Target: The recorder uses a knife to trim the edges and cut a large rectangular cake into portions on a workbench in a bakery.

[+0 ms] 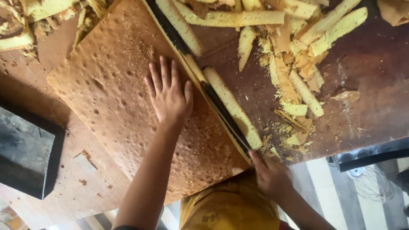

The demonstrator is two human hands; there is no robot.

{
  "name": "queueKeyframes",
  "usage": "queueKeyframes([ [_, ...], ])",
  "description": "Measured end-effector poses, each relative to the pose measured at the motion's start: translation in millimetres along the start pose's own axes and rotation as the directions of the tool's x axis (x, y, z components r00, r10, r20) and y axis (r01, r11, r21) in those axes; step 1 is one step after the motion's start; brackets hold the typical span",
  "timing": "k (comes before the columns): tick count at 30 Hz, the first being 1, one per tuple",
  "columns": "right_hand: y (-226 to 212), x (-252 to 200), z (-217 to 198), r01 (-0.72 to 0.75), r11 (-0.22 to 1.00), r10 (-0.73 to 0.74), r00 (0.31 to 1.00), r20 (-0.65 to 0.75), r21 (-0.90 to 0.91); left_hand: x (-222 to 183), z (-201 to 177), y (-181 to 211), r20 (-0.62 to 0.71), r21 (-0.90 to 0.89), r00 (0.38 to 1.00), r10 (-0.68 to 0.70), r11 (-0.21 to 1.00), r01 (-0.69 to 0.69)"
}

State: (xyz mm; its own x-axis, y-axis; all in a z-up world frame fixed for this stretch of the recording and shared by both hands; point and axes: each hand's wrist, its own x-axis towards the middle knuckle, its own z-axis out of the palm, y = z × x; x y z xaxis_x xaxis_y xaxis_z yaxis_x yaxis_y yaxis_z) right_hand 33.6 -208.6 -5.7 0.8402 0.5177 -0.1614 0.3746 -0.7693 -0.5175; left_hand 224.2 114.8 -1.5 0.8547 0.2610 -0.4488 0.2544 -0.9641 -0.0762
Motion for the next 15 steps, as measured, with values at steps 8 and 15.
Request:
queueKeyframes([
  [8, -15, 92, 5, 0.027, 0.975, 0.036, 0.961, -0.274, 0.222, -75, 22, -3, -0.061, -0.005, 0.998, 0.035, 0.999, -0.035],
  [15, -35, 184, 4, 0.047, 0.995, -0.033, 0.988, -0.153, 0.087, -149, 48, -15, -0.145, -0.140, 0.989, 0.007, 0.990, -0.028],
])
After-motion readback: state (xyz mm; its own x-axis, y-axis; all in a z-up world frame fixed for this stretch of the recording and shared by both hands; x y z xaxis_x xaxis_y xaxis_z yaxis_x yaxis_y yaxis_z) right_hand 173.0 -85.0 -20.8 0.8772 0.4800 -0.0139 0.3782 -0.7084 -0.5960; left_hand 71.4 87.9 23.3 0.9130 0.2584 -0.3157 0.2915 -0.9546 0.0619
